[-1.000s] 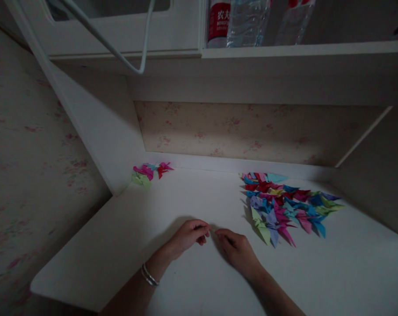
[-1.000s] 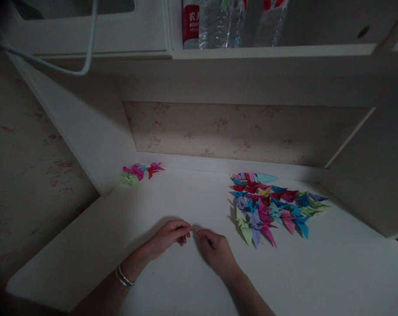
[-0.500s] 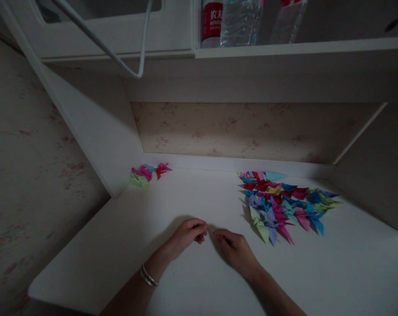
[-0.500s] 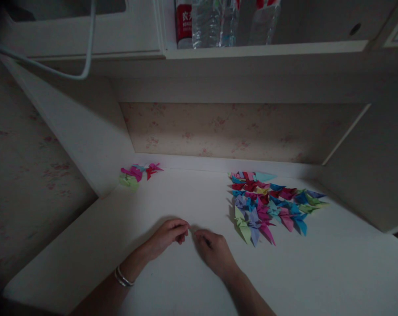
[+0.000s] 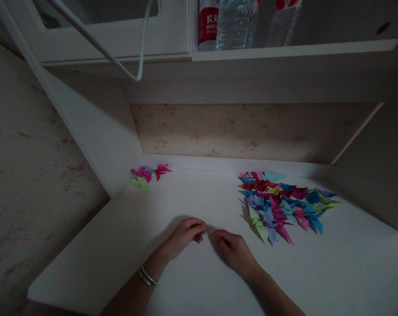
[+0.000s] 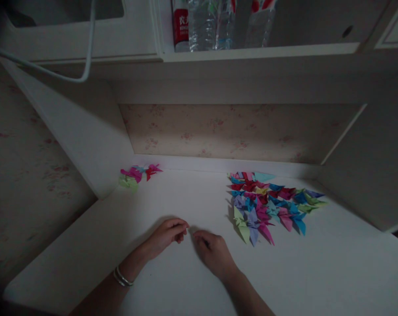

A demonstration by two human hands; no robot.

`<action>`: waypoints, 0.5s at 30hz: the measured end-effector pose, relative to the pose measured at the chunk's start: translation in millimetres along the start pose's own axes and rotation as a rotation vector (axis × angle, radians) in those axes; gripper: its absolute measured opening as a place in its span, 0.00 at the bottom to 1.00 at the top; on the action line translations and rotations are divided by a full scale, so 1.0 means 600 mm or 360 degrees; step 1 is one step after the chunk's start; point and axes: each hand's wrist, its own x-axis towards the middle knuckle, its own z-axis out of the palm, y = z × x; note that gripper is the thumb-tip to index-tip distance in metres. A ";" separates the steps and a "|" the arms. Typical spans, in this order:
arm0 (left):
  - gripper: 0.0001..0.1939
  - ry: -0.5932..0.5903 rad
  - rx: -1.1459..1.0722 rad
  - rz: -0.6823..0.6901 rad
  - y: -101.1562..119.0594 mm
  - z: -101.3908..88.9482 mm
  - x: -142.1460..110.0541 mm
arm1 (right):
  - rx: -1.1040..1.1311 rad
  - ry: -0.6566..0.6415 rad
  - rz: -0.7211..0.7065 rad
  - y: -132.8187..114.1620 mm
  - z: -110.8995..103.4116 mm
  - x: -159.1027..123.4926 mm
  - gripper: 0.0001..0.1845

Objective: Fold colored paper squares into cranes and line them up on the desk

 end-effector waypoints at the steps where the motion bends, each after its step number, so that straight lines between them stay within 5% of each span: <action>1: 0.13 0.0018 -0.0022 0.0002 0.000 -0.002 0.002 | 0.0000 0.0003 0.0002 0.000 0.000 -0.001 0.16; 8: 0.16 0.0307 0.0069 0.0108 -0.010 -0.054 0.039 | -0.0006 0.0011 0.0011 0.008 0.003 -0.006 0.17; 12: 0.14 0.0591 0.0959 0.0173 -0.006 -0.117 0.086 | -0.0013 0.0015 0.0012 0.017 0.007 -0.006 0.16; 15: 0.11 0.0722 0.1290 0.0202 0.025 -0.174 0.127 | 0.0006 -0.0004 -0.0024 0.018 0.006 -0.003 0.15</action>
